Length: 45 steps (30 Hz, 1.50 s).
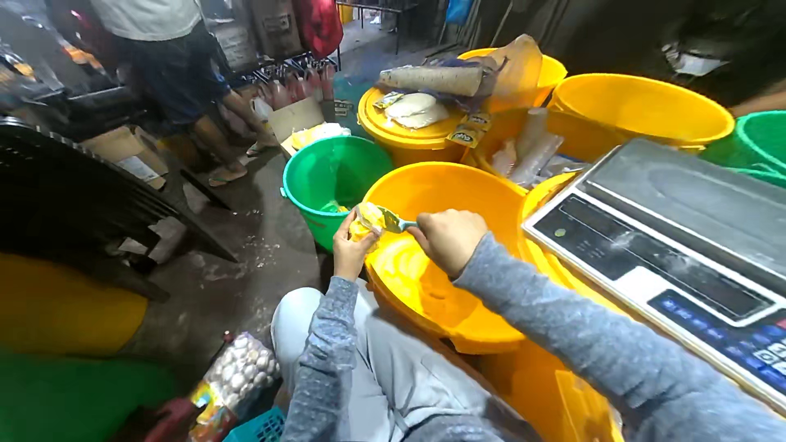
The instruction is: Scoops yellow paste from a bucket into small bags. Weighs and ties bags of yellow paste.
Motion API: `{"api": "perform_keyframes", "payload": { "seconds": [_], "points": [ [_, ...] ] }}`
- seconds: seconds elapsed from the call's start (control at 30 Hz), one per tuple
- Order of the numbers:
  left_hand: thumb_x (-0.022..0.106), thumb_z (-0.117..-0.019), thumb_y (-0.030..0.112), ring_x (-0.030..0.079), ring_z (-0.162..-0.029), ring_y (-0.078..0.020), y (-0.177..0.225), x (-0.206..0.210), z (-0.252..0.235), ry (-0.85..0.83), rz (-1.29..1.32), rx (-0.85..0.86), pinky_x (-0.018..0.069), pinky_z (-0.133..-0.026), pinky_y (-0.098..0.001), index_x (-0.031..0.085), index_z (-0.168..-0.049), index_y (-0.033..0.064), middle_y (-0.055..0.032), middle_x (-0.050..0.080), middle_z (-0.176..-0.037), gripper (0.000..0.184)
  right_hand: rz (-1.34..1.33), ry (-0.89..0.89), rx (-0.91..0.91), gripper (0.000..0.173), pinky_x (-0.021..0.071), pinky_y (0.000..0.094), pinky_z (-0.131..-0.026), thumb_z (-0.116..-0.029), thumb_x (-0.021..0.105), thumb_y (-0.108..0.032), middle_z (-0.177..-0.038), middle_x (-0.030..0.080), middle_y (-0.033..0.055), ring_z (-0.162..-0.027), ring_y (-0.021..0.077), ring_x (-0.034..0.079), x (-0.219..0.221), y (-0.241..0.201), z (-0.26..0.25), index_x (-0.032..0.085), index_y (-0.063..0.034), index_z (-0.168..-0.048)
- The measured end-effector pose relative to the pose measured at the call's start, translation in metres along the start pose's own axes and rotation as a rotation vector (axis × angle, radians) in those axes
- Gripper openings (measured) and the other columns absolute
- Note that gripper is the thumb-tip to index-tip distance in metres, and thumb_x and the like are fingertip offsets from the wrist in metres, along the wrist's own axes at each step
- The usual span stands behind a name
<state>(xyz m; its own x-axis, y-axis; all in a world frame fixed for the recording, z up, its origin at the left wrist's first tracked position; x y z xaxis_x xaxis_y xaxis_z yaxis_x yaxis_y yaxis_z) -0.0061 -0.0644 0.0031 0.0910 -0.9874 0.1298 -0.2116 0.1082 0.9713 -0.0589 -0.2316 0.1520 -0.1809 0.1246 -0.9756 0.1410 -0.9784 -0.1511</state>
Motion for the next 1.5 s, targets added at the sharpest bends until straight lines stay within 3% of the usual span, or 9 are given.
{"api": "perform_keyframes", "payload": {
  "seconds": [0.13,0.27,0.4,0.47,0.63,0.97,1.13,1.3,1.5],
  "points": [
    [0.083,-0.0797,0.013,0.069,-0.104,-0.0171,0.001,0.001,0.0,0.067,-0.188,-0.028,0.0571,-0.094,-0.0371,0.057,-0.141,0.002,-0.0151,0.069,-0.122,0.068,-0.048,-0.11,0.048,0.043,0.0518,0.0602,-0.086,-0.1119,0.038,-0.031,-0.109,0.07,0.0271,-0.107,0.0454,0.068,0.031,-0.009,0.004,0.062,0.004,-0.118],
    [0.081,-0.083,0.015,0.07,-0.1,-0.0178,-0.001,0.001,0.0,0.069,-0.143,-0.09,0.058,-0.09,-0.0377,0.06,-0.137,0.0007,-0.0157,0.07,-0.117,0.06,-0.065,-0.056,-0.056,0.044,0.0519,0.0616,-0.079,-0.1107,0.042,-0.033,-0.095,0.07,0.0264,-0.097,0.0462,0.07,0.038,0.013,0.011,0.065,0.0045,-0.107],
    [0.076,-0.0889,0.011,0.069,-0.09,-0.0141,0.009,-0.01,-0.006,0.072,0.03,-0.179,0.0592,-0.081,-0.0341,0.06,-0.134,0.0009,-0.0117,0.07,-0.11,0.05,-0.258,0.225,-0.247,0.036,0.053,0.06,-0.064,-0.1002,0.063,-0.036,-0.073,0.069,0.0158,-0.07,0.0352,0.069,0.022,0.07,0.017,0.074,-0.0033,-0.091],
    [0.077,-0.088,0.011,0.069,-0.09,-0.0139,0.014,-0.022,-0.009,0.043,-0.005,-0.178,0.0593,-0.081,-0.0333,0.059,-0.136,0.0024,-0.0112,0.07,-0.111,0.052,-0.265,0.464,-0.381,0.031,0.0551,0.0529,-0.059,-0.0972,0.065,-0.037,-0.074,0.071,0.0094,-0.065,0.0262,0.068,0.005,0.089,0.019,0.078,-0.0091,-0.094],
    [0.078,-0.08,0.002,0.069,-0.091,-0.0133,0.012,-0.019,-0.007,-0.101,-0.122,-0.159,0.0592,-0.083,-0.0334,0.062,-0.133,0.002,-0.0112,0.071,-0.109,0.056,0.147,0.89,-0.714,0.023,0.0465,0.0447,-0.049,-0.1012,0.059,-0.02,-0.068,0.063,0.0147,-0.055,0.0323,0.061,-0.007,0.069,0.004,0.077,-0.0067,-0.107],
    [0.076,-0.0838,0.023,0.07,-0.086,-0.0178,0.017,-0.022,0.003,-0.177,0.22,-0.365,0.0624,-0.075,-0.0377,0.046,-0.146,0.0045,-0.0106,0.069,-0.108,0.071,0.178,0.75,-0.917,0.027,0.0443,0.041,-0.044,-0.1029,0.054,-0.018,-0.054,0.055,0.012,-0.044,0.0287,0.056,0.027,0.065,-0.023,0.069,0.0001,-0.089],
    [0.061,-0.0923,0.018,0.069,-0.078,-0.0145,0.015,-0.013,0.009,-0.149,0.315,-0.365,0.0607,-0.07,-0.0348,0.05,-0.132,-0.001,-0.0062,0.07,-0.094,0.045,0.276,0.716,-1.0,0.024,0.0472,0.0416,-0.042,-0.1011,0.05,-0.01,-0.052,0.052,0.0115,-0.041,0.0289,0.055,0.035,0.05,-0.018,0.063,0.0021,-0.085],
    [0.066,-0.0873,0.025,0.067,-0.093,-0.0115,0.02,-0.013,0.008,-0.252,0.241,-0.303,0.0571,-0.085,-0.0333,0.046,-0.142,-0.0057,-0.0106,0.067,-0.113,0.066,0.278,0.671,-1.159,0.025,0.045,0.0371,-0.038,-0.0931,0.055,-0.012,-0.049,0.052,0.0066,-0.038,0.0235,0.055,0.024,0.041,-0.04,0.06,-0.0044,-0.07],
    [0.068,-0.077,0.013,0.065,-0.095,-0.0105,0.028,-0.011,0.011,-0.368,0.258,-0.305,0.0557,-0.088,-0.032,0.039,-0.143,-0.0071,-0.0096,0.065,-0.113,0.075,0.11,0.428,-0.938,0.023,0.0503,0.0502,-0.044,-0.0862,0.075,-0.026,-0.054,0.061,0.0062,-0.05,0.0283,0.065,-0.003,0.05,-0.058,0.07,-0.0111,-0.069]
  ]
}}
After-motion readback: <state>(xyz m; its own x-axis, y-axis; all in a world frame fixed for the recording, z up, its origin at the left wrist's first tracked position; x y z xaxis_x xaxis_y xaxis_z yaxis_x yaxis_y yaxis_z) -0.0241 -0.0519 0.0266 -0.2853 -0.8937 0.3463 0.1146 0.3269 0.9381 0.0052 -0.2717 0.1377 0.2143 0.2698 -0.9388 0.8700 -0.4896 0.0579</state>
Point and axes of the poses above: each hand's wrist, its own z-axis away from the middle knuckle, its own x-axis out of the palm, y = z × x, the point moved 3 cm from there along -z, towards the middle knuckle
